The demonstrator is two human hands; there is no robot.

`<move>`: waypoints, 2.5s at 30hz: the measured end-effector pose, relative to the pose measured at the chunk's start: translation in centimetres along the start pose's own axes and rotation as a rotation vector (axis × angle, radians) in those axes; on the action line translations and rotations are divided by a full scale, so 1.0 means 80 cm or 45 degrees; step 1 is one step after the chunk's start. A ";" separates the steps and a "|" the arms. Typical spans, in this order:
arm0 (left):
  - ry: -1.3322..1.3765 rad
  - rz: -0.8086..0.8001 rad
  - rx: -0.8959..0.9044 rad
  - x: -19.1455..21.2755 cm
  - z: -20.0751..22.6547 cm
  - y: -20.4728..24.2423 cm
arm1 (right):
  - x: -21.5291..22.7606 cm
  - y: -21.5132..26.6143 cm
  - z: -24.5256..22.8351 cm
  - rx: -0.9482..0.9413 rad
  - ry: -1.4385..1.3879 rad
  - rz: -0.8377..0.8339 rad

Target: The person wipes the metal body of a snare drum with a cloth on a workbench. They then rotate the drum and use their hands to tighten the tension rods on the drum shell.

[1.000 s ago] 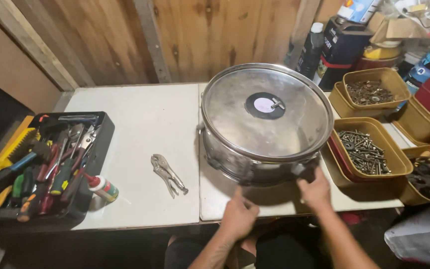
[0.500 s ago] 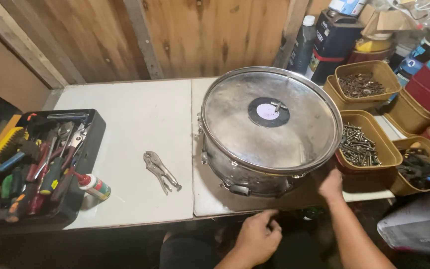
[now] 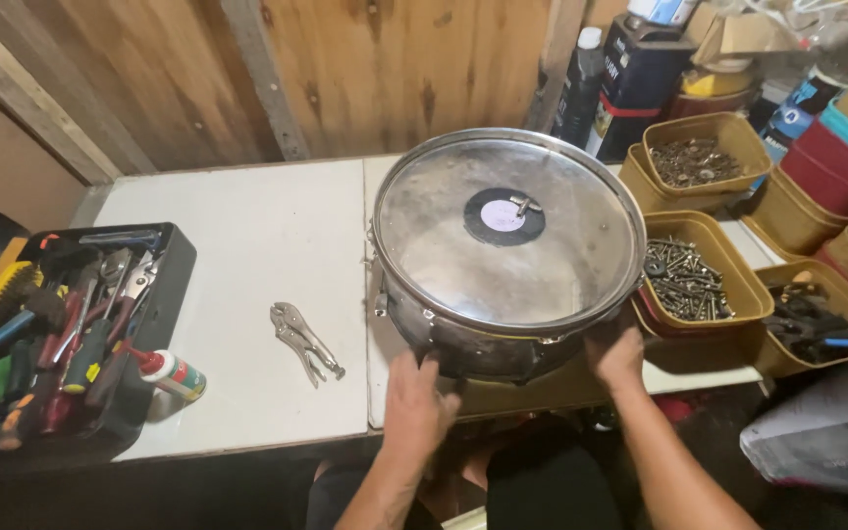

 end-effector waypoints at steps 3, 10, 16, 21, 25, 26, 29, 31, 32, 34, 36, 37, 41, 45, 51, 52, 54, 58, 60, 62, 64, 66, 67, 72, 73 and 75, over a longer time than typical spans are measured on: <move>0.009 0.015 -0.089 0.000 -0.011 -0.012 | 0.010 0.012 -0.052 0.089 -0.061 0.005; 0.099 0.149 -0.249 0.054 0.025 -0.022 | 0.005 0.080 -0.001 0.029 -0.109 0.185; 0.092 0.252 -0.280 0.055 0.035 -0.024 | 0.011 0.107 -0.014 -0.016 -0.279 0.241; 0.207 0.183 -0.305 0.065 0.043 -0.029 | 0.013 0.146 -0.062 0.452 -0.068 0.257; 0.293 0.077 -0.269 0.066 0.042 -0.026 | -0.005 0.165 -0.093 0.667 0.049 0.203; 0.290 0.083 -0.270 0.060 0.033 -0.027 | -0.010 0.156 -0.088 0.672 0.046 0.203; 0.342 -0.080 -0.165 0.045 0.011 -0.027 | -0.003 0.152 -0.102 0.836 0.108 0.229; 0.313 -0.319 -0.147 0.042 0.007 -0.037 | 0.003 0.169 -0.165 1.349 0.376 0.167; 0.314 -0.320 -0.144 0.061 0.018 -0.049 | 0.007 0.171 -0.170 1.348 0.377 0.164; 0.476 -0.647 0.346 0.078 0.013 -0.071 | 0.012 0.172 -0.186 1.373 0.326 0.177; 0.584 -0.777 0.628 0.088 0.005 -0.084 | 0.010 0.174 -0.171 1.341 0.339 0.187; 0.688 -0.878 0.902 0.090 -0.004 -0.089 | 0.007 0.169 -0.167 1.324 0.350 0.215; 0.784 -0.679 0.904 0.068 -0.045 -0.087 | -0.002 0.174 -0.142 1.348 0.384 0.243; 0.819 -0.627 1.053 0.066 -0.049 -0.078 | -0.008 0.167 -0.110 1.121 0.342 0.214; 0.818 -0.627 1.049 0.069 -0.052 -0.072 | -0.006 0.174 -0.070 0.767 0.137 0.126; 0.849 -0.592 1.069 0.071 -0.051 -0.071 | -0.005 0.175 -0.063 0.588 0.064 0.089; 0.863 -0.543 1.064 0.059 -0.062 -0.064 | -0.005 0.183 -0.063 0.524 0.087 0.060; 0.876 -0.438 1.095 0.060 -0.055 -0.059 | 0.002 0.199 -0.083 0.389 0.064 -0.032; 0.819 -0.448 1.111 0.058 -0.049 -0.057 | -0.003 0.202 -0.076 0.399 0.072 -0.035; 0.763 -0.458 1.127 0.059 -0.043 -0.056 | -0.008 0.205 -0.072 0.409 0.082 -0.038; 0.652 -0.461 1.200 0.064 -0.038 -0.055 | -0.013 0.209 -0.074 0.480 0.054 -0.062; 0.592 -0.518 1.230 0.070 -0.031 -0.051 | -0.022 0.213 -0.068 0.437 0.084 -0.095; 0.529 -0.581 1.256 0.073 -0.027 -0.049 | -0.028 0.215 -0.063 0.387 0.115 -0.127; 0.541 -0.403 1.205 0.057 -0.040 -0.039 | -0.022 0.223 -0.098 0.485 0.002 -0.130; 0.591 -0.322 1.173 0.047 -0.048 -0.036 | -0.024 0.223 -0.097 0.453 -0.004 -0.160; 0.687 -0.298 1.222 0.050 -0.044 -0.037 | -0.028 0.222 -0.088 0.439 0.038 -0.156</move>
Point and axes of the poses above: each hand's wrist, its own y-axis away from the middle knuckle, its own x-axis out of the back of the hand, z = x × y, the point moved 6 cm from there along -y, towards the middle knuckle, and after that the axes turned 9 degrees about -y, right-handed, at the moved point
